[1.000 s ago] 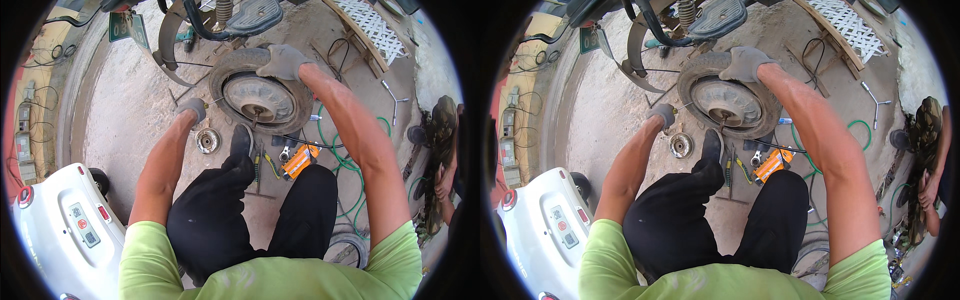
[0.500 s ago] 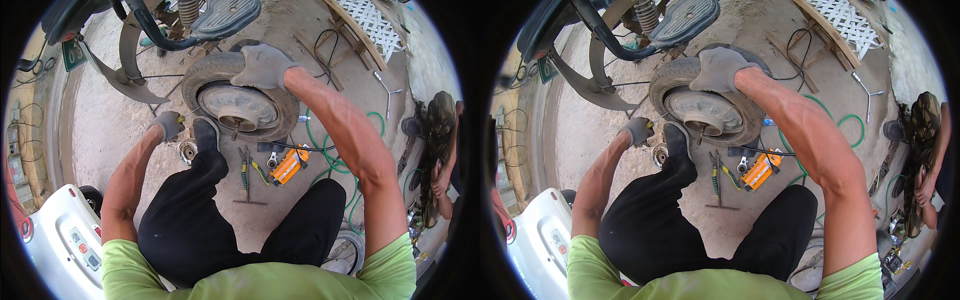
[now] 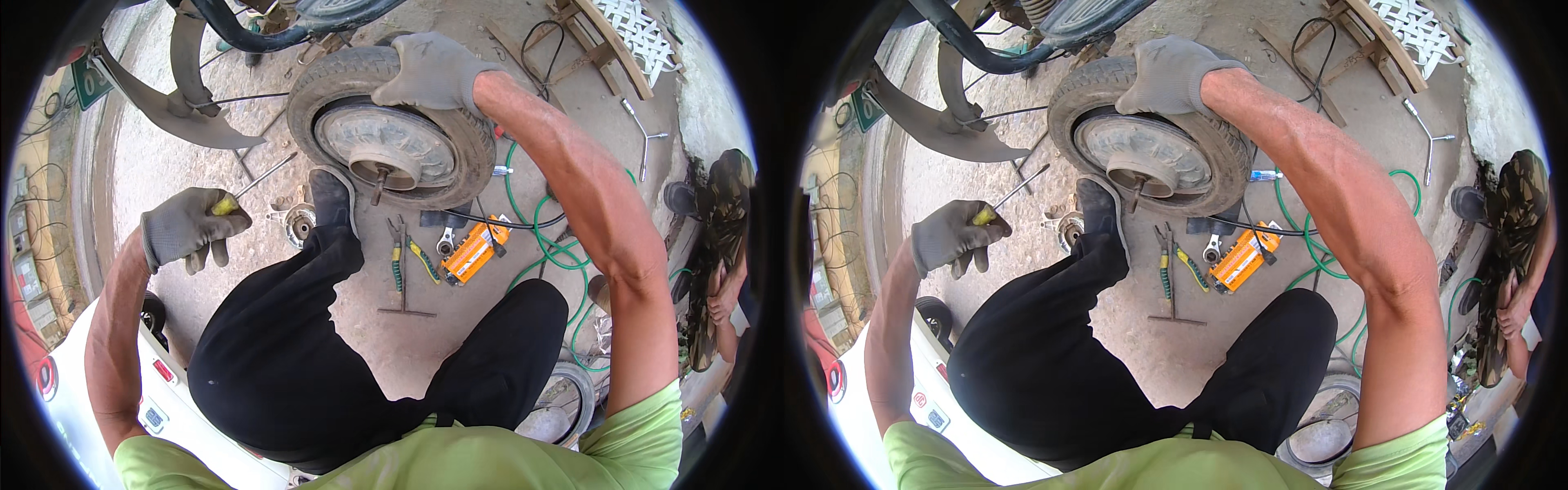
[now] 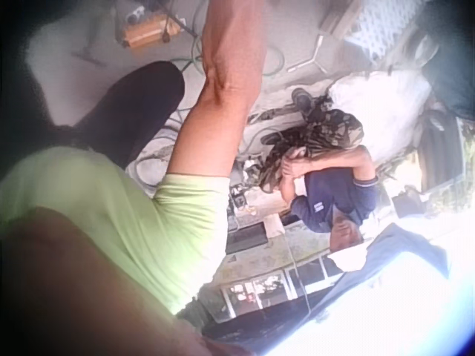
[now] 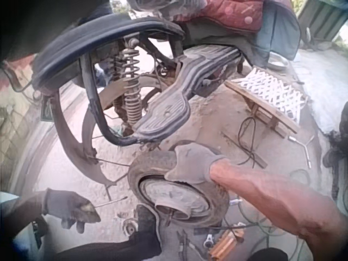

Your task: The person removes a motorcycle tire from the rim using a screwdriver and hands, then repositions and reseats the tire onto the rim. The person repeatedly pries and adjusts the tire bead around the rim edge.

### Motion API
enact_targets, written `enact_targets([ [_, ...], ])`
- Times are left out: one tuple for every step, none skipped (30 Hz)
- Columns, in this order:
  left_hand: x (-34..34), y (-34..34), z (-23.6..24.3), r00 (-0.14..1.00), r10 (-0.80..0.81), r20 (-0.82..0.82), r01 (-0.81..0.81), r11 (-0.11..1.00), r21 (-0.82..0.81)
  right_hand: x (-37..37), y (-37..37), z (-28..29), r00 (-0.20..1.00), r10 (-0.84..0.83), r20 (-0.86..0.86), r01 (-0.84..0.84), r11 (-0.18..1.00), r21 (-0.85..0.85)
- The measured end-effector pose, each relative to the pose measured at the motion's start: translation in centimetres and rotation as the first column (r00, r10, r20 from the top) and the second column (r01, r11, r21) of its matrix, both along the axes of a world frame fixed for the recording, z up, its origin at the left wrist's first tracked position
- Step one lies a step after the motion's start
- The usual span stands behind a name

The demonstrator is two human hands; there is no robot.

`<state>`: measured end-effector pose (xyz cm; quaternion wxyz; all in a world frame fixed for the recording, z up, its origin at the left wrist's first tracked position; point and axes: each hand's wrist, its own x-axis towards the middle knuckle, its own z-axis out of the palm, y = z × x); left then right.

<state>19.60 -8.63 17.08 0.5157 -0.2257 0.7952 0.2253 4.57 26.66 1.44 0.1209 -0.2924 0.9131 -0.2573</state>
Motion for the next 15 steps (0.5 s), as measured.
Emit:
enact_targets([
  [0.8, 1.6, 0.8, 1.0, 0.02, -0.021, -0.018, 0.998, 0.062, 0.3, -0.1, -0.3, 1.0, 0.015, -0.012, -0.015, 1.0, -0.008],
  [0.7, 3.8, 0.7, 0.998, 0.028, -0.056, -0.019, 0.989, 0.149, 0.4, 0.3, -0.2, 1.0, 0.003, -0.008, -0.003, 1.0, 0.007],
  [0.4, 6.1, 0.3, 0.999, -0.016, -0.037, 0.022, 0.987, 0.161, 0.6, 0.6, -0.2, 1.0, -0.005, 0.001, 0.005, 1.0, 0.019],
  [0.1, 8.1, 0.2, 0.998, -0.056, -0.02, 0.058, 0.985, 0.162, 0.8, 0.5, 0.2, 1.0, -0.01, 0.008, 0.009, 1.0, 0.018],
  [0.2, 9.1, -1.1, 0.991, -0.117, -0.059, 0.125, 0.979, 0.161, 1.2, -0.3, 0.7, 1.0, -0.013, 0.011, 0.013, 0.999, 0.03],
  [0.4, 9.9, -3.7, 0.979, -0.183, -0.094, 0.197, 0.964, 0.177, 1.3, -0.2, 0.6, 1.0, -0.021, -0.007, 0.021, 1.0, 0.022],
  [0.3, 10.7, -5.9, 0.869, -0.442, -0.222, 0.469, 0.878, 0.09, 1.4, -0.3, 0.4, 1.0, -0.024, -0.021, 0.024, 1.0, 0.007],
  [-0.3, 11.4, -7.7, 0.681, -0.66, -0.317, 0.688, 0.725, -0.032, 1.3, -0.5, 0.1, 0.999, -0.021, -0.034, 0.02, 1.0, -0.01],
  [-0.9, 12.4, -8.8, 0.648, -0.697, -0.306, 0.715, 0.696, -0.072, 1.4, -0.3, 0.1, 1.0, -0.012, -0.022, 0.012, 1.0, -0.007],
  [-1.5, 13.4, -9.9, 0.613, -0.733, -0.293, 0.74, 0.663, -0.11, 1.3, 0.2, 0.4, 1.0, -0.006, -0.01, 0.006, 1.0, -0.005],
  [-1.9, 14.0, -10.4, 0.573, -0.772, -0.276, 0.766, 0.624, -0.157, 1.2, 0.4, 0.6, 1.0, -0.003, -0.003, 0.003, 1.0, -0.01],
  [-1.9, 14.5, -11.0, 0.561, -0.777, -0.285, 0.773, 0.615, -0.157, 1.2, 0.2, 0.5, 1.0, 0.0, -0.014, 0.0, 1.0, -0.006],
  [-1.8, 14.8, -11.6, 0.547, -0.783, -0.294, 0.781, 0.605, -0.157, 1.3, 0.1, 0.4, 1.0, 0.002, -0.026, -0.002, 1.0, -0.002],
  [-1.8, 15.2, -12.2, 0.534, -0.788, -0.305, 0.788, 0.595, -0.157, 1.3, 0.0, 0.3, 0.999, 0.004, -0.038, -0.004, 1.0, 0.004],
  [-1.9, 15.6, -12.7, 0.534, -0.772, -0.346, 0.787, 0.603, -0.13, 1.2, -0.1, 0.1, 0.999, 0.009, -0.046, -0.009, 1.0, -0.004],
])
